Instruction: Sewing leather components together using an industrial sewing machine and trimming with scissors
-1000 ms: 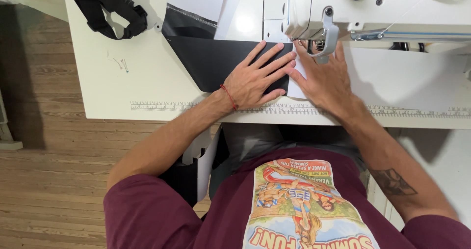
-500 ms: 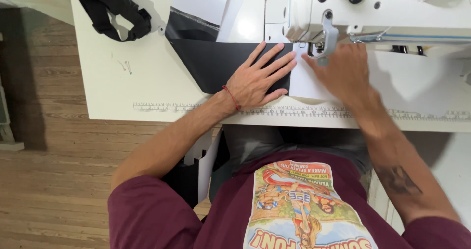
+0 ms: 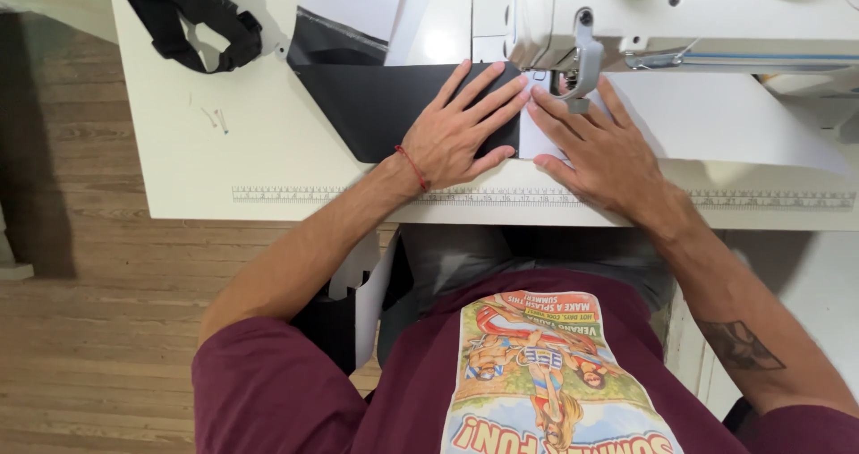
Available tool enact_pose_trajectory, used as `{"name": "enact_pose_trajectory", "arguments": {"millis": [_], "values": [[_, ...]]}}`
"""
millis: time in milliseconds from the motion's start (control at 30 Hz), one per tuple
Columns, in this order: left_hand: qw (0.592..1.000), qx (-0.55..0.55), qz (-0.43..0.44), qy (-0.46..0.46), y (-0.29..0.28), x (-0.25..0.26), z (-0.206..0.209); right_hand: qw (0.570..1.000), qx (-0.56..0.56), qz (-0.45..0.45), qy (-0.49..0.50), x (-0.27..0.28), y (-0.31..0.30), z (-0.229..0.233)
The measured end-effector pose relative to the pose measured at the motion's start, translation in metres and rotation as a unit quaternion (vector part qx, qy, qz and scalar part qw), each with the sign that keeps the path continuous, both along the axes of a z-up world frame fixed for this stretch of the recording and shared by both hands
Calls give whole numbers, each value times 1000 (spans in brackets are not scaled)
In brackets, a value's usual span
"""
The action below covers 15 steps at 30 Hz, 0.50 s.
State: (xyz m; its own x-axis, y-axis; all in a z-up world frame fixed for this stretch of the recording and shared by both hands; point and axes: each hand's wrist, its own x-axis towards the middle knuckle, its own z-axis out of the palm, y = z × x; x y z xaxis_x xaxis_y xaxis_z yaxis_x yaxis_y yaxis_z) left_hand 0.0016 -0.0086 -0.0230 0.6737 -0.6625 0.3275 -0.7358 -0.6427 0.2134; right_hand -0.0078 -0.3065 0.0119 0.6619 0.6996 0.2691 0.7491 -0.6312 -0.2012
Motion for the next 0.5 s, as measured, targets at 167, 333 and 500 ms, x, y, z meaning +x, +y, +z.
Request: {"name": "enact_pose_trajectory", "arguments": {"millis": [167, 333, 500], "values": [[1000, 20, 5, 16, 3, 0, 11, 1000, 3, 10, 11, 2, -2, 3], [995, 91, -20, 45, 6, 1, 30, 998, -60, 23, 3, 1, -2, 16], [994, 95, -21, 39, 6, 1, 32, 997, -65, 22, -21, 1, -2, 12]]}}
